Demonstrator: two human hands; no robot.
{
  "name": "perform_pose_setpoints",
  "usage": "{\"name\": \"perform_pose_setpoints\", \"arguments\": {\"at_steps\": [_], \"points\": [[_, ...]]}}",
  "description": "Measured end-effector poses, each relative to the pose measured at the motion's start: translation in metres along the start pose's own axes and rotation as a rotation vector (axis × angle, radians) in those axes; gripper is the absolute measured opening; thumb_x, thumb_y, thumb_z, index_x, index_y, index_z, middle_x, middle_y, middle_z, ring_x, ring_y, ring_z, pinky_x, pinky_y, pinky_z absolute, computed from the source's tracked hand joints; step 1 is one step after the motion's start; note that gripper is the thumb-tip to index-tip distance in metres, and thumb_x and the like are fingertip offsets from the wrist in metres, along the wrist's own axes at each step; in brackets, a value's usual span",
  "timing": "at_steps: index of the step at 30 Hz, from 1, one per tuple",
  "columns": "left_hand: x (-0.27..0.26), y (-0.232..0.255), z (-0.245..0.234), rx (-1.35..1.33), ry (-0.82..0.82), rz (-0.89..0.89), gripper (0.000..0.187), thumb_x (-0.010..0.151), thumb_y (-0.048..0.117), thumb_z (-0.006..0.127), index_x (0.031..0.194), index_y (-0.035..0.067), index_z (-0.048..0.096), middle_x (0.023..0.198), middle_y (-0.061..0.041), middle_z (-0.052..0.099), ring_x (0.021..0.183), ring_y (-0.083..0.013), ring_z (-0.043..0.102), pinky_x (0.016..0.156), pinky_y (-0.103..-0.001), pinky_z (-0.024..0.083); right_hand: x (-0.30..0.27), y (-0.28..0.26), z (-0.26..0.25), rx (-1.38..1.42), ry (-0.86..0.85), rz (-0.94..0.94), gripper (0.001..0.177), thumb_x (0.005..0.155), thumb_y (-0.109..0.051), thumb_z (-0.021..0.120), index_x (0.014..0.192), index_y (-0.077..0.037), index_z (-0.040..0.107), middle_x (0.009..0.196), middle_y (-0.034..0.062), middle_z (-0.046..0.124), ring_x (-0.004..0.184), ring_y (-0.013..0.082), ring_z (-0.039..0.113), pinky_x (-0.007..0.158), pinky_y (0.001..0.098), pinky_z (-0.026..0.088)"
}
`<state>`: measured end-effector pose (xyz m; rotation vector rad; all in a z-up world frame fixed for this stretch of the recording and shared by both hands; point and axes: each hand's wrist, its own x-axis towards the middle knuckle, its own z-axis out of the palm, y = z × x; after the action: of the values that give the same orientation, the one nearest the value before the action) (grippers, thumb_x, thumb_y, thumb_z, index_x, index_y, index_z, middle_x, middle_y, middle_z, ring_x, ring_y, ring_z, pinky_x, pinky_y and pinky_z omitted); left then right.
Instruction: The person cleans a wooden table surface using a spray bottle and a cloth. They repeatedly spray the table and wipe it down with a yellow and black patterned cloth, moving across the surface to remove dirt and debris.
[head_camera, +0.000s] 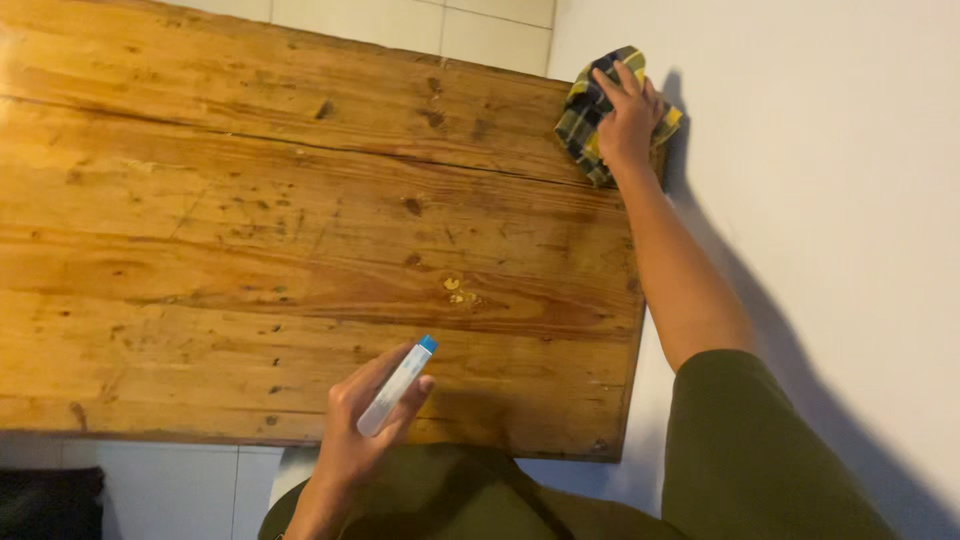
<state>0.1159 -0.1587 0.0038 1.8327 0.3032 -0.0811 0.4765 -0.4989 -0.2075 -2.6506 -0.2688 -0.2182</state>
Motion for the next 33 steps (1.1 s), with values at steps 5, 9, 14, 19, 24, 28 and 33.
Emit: {"name": "perform_pose_setpoints", "arguments": {"at_steps": [5, 9, 14, 19, 24, 28, 33], "points": [[-0.008, 0.003, -0.022, -0.054, 0.089, -0.165, 0.039, 0.089, 0.023, 0.075, 0.117, -0.004, 0.071, 0.076, -0.005, 0.076, 0.069, -0.0077, 0.067, 0.063, -0.024, 0.055, -0.072, -0.082, 0.020, -0.048, -0.054, -0.159, 0.068, 0.089, 0.007, 0.049, 0.146, -0.025, 0.065, 0.163, 0.0047, 0.043, 0.148, 0.0483, 0.030, 0.121, 0.0634, 0.017], [-0.007, 0.000, -0.047, -0.150, 0.120, -0.253, 0.042, 0.091, 0.025, 0.074, 0.121, -0.003, 0.071, 0.069, -0.003, 0.065, 0.061, -0.0068, 0.056, 0.054, -0.025, 0.044, -0.239, -0.190, 0.008, -0.033, -0.351, -0.607, 0.074, 0.082, -0.003, 0.056, 0.147, -0.038, 0.060, 0.163, -0.0008, 0.044, 0.140, 0.0405, 0.039, 0.119, 0.0618, 0.031], [0.007, -0.005, -0.071, -0.170, 0.140, -0.221, 0.041, 0.093, 0.028, 0.074, 0.119, -0.003, 0.071, 0.076, -0.002, 0.064, 0.069, -0.0043, 0.054, 0.059, -0.024, 0.047, -0.265, -0.239, 0.007, 0.181, -0.583, -0.868, 0.068, 0.079, -0.008, 0.067, 0.140, -0.039, 0.062, 0.161, -0.0101, 0.043, 0.142, 0.0282, 0.042, 0.114, 0.0547, 0.035], [0.008, -0.019, -0.092, -0.092, 0.206, -0.033, 0.039, 0.095, 0.026, 0.075, 0.119, -0.003, 0.070, 0.084, -0.002, 0.070, 0.076, -0.0048, 0.061, 0.066, -0.025, 0.051, -0.129, -0.239, 0.062, 0.050, -0.341, -0.705, 0.059, 0.088, -0.007, 0.066, 0.136, -0.042, 0.064, 0.159, -0.0124, 0.048, 0.140, 0.0320, 0.043, 0.117, 0.0593, 0.032], [-0.013, -0.035, -0.126, -0.140, 0.335, -0.129, 0.039, 0.090, 0.024, 0.077, 0.117, -0.003, 0.071, 0.080, -0.005, 0.071, 0.073, -0.0072, 0.060, 0.064, -0.027, 0.051, 0.020, -0.300, 0.123, 0.013, -0.091, -0.352, 0.067, 0.093, 0.006, 0.052, 0.145, -0.033, 0.065, 0.163, -0.0025, 0.047, 0.149, 0.0427, 0.038, 0.123, 0.0650, 0.020], [-0.023, -0.048, -0.172, -0.135, 0.375, -0.279, 0.037, 0.092, 0.021, 0.079, 0.120, -0.002, 0.076, 0.078, -0.015, 0.071, 0.071, -0.0155, 0.061, 0.066, -0.032, 0.052, -0.009, -0.391, 0.148, 0.033, -0.100, -0.372, 0.065, 0.085, -0.002, 0.056, 0.144, -0.029, 0.063, 0.161, 0.0067, 0.044, 0.142, 0.0485, 0.037, 0.118, 0.0650, 0.019], [-0.015, -0.055, -0.241, -0.168, 0.409, -0.046, 0.035, 0.092, 0.023, 0.077, 0.114, -0.002, 0.071, 0.091, -0.011, 0.076, 0.080, -0.0166, 0.073, 0.073, -0.031, 0.057, -0.130, -0.496, 0.153, 0.084, -0.438, -0.798, 0.066, 0.076, -0.007, 0.058, 0.137, -0.031, 0.064, 0.160, 0.0012, 0.045, 0.145, 0.0408, 0.039, 0.118, 0.0603, 0.027]]}}
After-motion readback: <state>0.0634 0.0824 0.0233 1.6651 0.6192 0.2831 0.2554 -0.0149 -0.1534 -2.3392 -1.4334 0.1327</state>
